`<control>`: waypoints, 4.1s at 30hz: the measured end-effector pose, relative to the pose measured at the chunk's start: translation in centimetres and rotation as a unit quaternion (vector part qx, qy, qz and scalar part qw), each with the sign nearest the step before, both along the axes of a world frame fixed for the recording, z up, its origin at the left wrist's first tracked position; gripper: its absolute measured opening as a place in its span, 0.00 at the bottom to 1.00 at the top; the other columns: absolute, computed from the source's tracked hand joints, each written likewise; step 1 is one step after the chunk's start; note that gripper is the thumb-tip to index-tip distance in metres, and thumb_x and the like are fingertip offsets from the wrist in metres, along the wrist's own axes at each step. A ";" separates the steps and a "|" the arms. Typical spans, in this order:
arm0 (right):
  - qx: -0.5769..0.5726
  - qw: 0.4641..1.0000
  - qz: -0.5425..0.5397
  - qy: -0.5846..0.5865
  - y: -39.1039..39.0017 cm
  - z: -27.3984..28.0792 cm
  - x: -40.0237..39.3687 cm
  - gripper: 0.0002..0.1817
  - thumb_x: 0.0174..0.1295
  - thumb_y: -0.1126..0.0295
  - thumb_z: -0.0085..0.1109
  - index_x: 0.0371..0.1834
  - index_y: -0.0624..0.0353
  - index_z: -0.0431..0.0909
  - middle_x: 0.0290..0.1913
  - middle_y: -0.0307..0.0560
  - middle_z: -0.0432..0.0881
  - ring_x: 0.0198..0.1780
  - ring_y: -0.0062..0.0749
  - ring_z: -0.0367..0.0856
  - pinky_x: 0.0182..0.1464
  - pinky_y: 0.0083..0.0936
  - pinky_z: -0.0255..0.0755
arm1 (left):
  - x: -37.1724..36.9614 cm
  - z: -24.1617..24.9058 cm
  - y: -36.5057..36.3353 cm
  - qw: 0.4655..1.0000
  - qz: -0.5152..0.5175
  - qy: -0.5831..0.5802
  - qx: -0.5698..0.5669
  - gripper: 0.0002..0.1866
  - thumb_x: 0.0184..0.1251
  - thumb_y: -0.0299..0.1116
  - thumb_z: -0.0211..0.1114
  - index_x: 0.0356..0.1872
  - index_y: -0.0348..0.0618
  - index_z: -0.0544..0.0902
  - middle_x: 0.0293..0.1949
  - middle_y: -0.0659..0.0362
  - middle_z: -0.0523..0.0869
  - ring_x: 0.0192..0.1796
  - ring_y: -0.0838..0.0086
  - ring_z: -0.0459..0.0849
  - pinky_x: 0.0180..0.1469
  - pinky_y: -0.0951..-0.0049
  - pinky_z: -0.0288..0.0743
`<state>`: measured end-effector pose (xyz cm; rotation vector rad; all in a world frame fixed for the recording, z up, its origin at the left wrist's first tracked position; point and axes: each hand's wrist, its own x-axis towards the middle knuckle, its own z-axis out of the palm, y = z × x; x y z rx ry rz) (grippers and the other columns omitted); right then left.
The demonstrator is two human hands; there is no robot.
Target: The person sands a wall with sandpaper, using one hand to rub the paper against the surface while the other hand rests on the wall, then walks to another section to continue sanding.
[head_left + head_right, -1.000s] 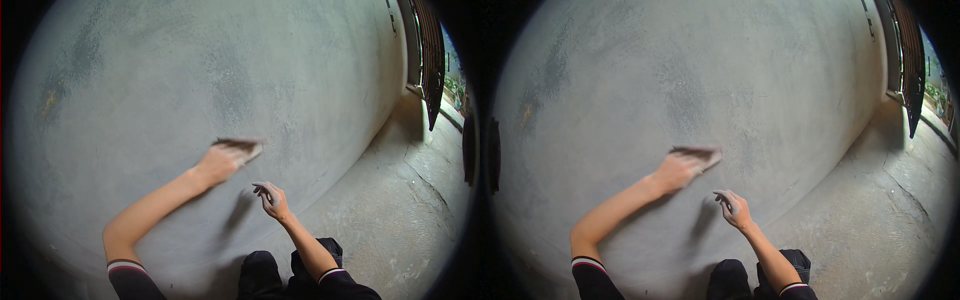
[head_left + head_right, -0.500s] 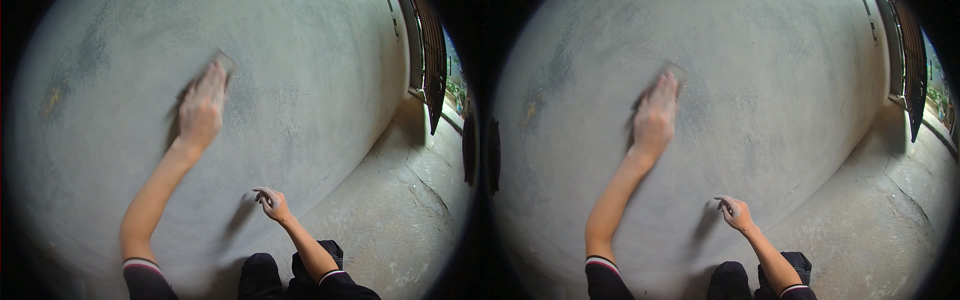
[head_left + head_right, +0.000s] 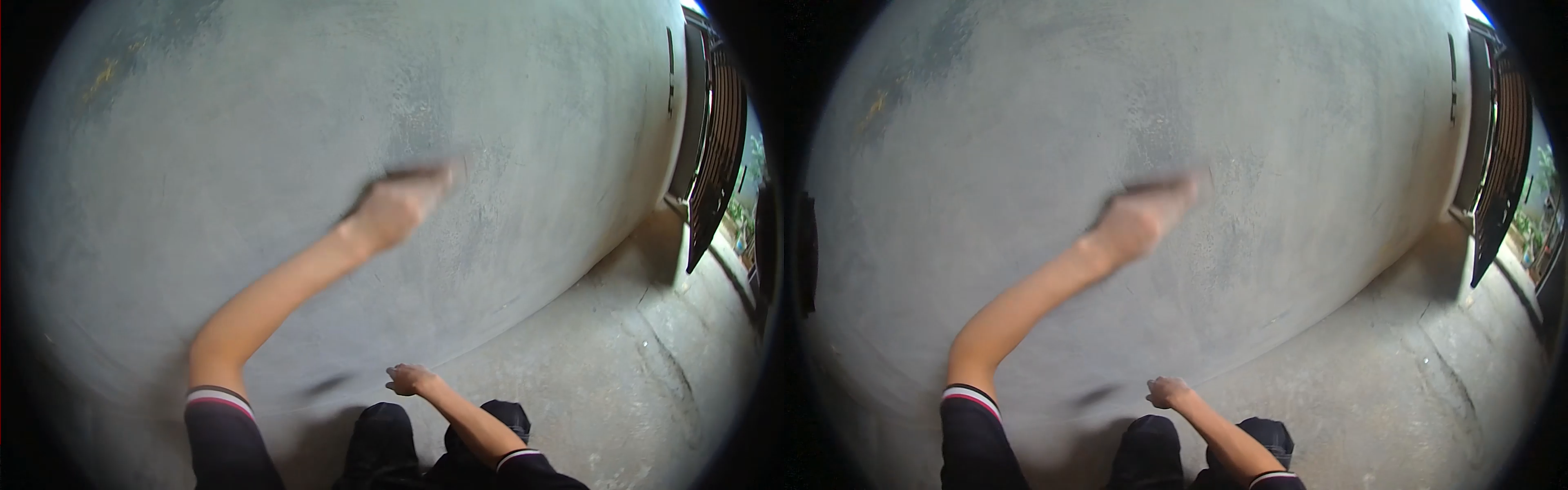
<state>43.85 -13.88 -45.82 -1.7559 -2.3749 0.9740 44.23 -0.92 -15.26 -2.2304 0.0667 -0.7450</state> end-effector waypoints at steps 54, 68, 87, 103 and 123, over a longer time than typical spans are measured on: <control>0.047 0.995 0.069 0.053 1.7 -2.0 -4.6 0.21 0.65 0.55 0.55 0.52 0.58 0.77 0.50 0.53 0.83 0.53 0.50 0.81 0.52 0.42 0.76 | 0.4 -2.1 -0.8 0.992 0.069 -0.098 0.025 0.21 0.64 0.18 0.56 0.60 0.29 0.74 0.50 0.44 0.84 0.45 0.67 0.88 0.49 0.71 0.84; -0.019 0.996 0.085 0.001 1.6 -2.0 -4.2 0.21 0.64 0.54 0.57 0.50 0.59 0.78 0.51 0.55 0.82 0.56 0.49 0.80 0.54 0.42 0.75 | 1.4 -6.6 0.0 0.990 0.015 0.011 -0.139 0.24 0.66 0.21 0.53 0.64 0.29 0.68 0.67 0.42 0.67 0.71 0.59 0.66 0.72 0.63 0.62; -0.001 0.990 0.140 0.001 -0.5 -2.6 -7.0 0.16 0.62 0.65 0.49 0.48 0.60 0.81 0.51 0.56 0.83 0.55 0.48 0.81 0.53 0.42 0.76 | 1.3 -2.1 -1.8 0.970 0.215 0.096 0.068 0.23 0.69 0.25 0.53 0.64 0.29 0.68 0.68 0.43 0.67 0.69 0.61 0.70 0.73 0.64 0.61; 0.015 0.997 0.068 -0.014 -1.1 -2.6 -6.6 0.14 0.58 0.66 0.57 0.46 0.54 0.85 0.52 0.51 0.84 0.54 0.44 0.82 0.50 0.40 0.78 | 2.3 3.4 -0.8 0.967 0.179 -0.177 0.045 0.23 0.70 0.24 0.53 0.64 0.27 0.67 0.69 0.43 0.65 0.72 0.58 0.64 0.75 0.61 0.58; -0.008 0.993 0.112 -0.029 -0.5 -1.9 -6.3 0.15 0.59 0.65 0.56 0.46 0.59 0.81 0.48 0.54 0.84 0.52 0.48 0.83 0.50 0.41 0.78 | 2.9 0.0 -1.2 0.972 0.189 -0.074 0.116 0.29 0.62 0.22 0.63 0.65 0.30 0.66 0.68 0.45 0.68 0.70 0.62 0.68 0.73 0.67 0.63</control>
